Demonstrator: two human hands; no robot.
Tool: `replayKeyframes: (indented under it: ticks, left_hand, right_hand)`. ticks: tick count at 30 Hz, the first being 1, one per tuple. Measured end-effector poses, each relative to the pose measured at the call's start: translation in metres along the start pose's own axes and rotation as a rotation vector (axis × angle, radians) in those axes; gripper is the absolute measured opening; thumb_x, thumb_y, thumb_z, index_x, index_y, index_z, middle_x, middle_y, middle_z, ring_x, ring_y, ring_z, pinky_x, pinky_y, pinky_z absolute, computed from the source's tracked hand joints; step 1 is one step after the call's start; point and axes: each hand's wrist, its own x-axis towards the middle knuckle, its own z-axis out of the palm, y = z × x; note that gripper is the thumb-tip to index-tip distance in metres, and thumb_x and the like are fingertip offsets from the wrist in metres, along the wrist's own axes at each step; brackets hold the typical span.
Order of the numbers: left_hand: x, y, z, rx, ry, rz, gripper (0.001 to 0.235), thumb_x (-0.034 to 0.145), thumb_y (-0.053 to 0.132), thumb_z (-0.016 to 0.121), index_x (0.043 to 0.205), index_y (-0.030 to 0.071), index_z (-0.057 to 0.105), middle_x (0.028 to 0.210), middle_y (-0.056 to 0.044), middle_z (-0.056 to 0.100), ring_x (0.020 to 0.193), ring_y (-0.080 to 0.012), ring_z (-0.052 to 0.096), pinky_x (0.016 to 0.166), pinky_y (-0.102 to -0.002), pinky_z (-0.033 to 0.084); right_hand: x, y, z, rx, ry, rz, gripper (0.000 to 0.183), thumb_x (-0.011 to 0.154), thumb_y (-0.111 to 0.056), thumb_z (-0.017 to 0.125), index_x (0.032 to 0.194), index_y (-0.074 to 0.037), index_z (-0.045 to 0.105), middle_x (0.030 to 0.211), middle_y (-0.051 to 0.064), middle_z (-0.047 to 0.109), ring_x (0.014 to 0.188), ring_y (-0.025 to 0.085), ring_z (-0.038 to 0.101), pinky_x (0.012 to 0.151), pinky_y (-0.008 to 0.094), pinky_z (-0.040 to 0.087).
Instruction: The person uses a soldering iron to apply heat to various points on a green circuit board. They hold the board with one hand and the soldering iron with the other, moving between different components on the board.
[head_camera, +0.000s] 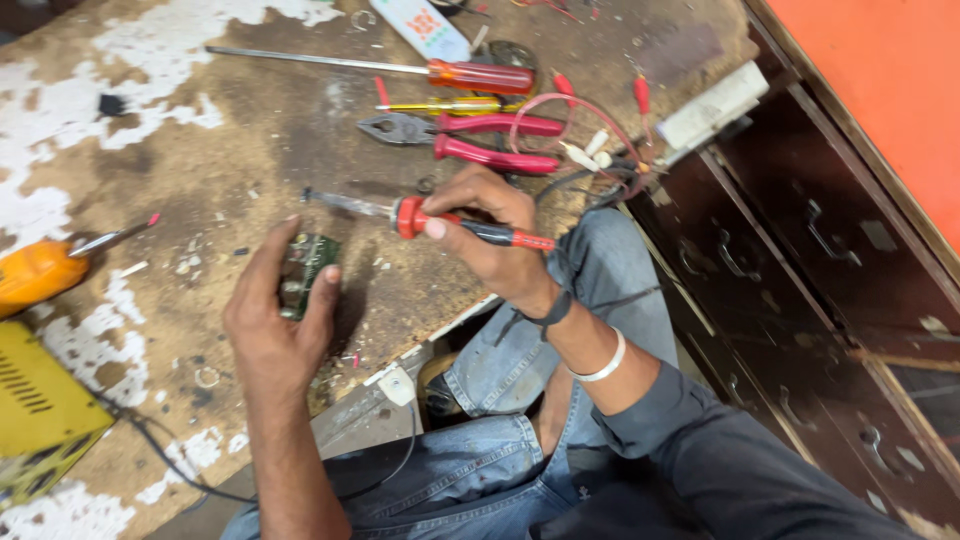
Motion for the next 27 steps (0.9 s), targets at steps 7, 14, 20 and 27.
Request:
replayKeyframes:
  ticks: [7, 14, 20, 27]
  left_hand:
    - [0.002, 0.003, -0.008, 0.068, 0.042, -0.01, 0.049, 0.096, 0.025, 0.079, 0.138, 0.007, 0.061, 0.114, -0.018, 0.073, 0.097, -0.0302, 0.073, 0.084, -0.044, 0.058]
    - [0.0, 0.001, -0.016, 0.168, 0.026, -0.088, 0.064, 0.087, 0.036, 0.082, 0.14, 0.009, 0.059, 0.124, -0.019, 0.065, 0.114, -0.0345, 0.064, 0.099, -0.05, 0.053]
    - [-0.002, -0.01, -0.013, 0.136, 0.071, 0.067, 0.103, 0.081, 0.057, 0.084, 0.155, 0.002, 0.038, 0.152, -0.032, 0.043, 0.14, -0.0473, 0.042, 0.115, -0.059, 0.038]
    - [-0.003, -0.019, -0.012, 0.155, -0.026, 0.06, 0.098, 0.084, 0.047, 0.085, 0.16, 0.009, 0.036, 0.157, -0.022, 0.045, 0.145, -0.0417, 0.044, 0.121, -0.057, 0.036]
  right_hand:
    - [-0.003, 0.002, 0.006, 0.086, 0.0, 0.07, 0.015, 0.095, -0.01, 0.077, 0.104, 0.001, 0.071, 0.101, 0.01, 0.068, 0.082, 0.013, 0.066, 0.072, 0.024, 0.056]
    - [-0.005, 0.0, 0.013, 0.183, -0.005, 0.091, 0.014, 0.099, -0.006, 0.075, 0.106, 0.004, 0.068, 0.102, 0.009, 0.066, 0.083, 0.014, 0.068, 0.074, 0.025, 0.058]
    - [-0.008, 0.0, 0.015, 0.2, 0.002, 0.106, 0.014, 0.099, -0.007, 0.075, 0.107, 0.004, 0.068, 0.1, 0.009, 0.066, 0.081, 0.014, 0.069, 0.073, 0.026, 0.059]
    - [-0.008, 0.003, 0.016, 0.231, 0.018, 0.121, 0.016, 0.098, -0.007, 0.077, 0.106, 0.004, 0.067, 0.101, 0.01, 0.066, 0.081, 0.014, 0.067, 0.071, 0.024, 0.059]
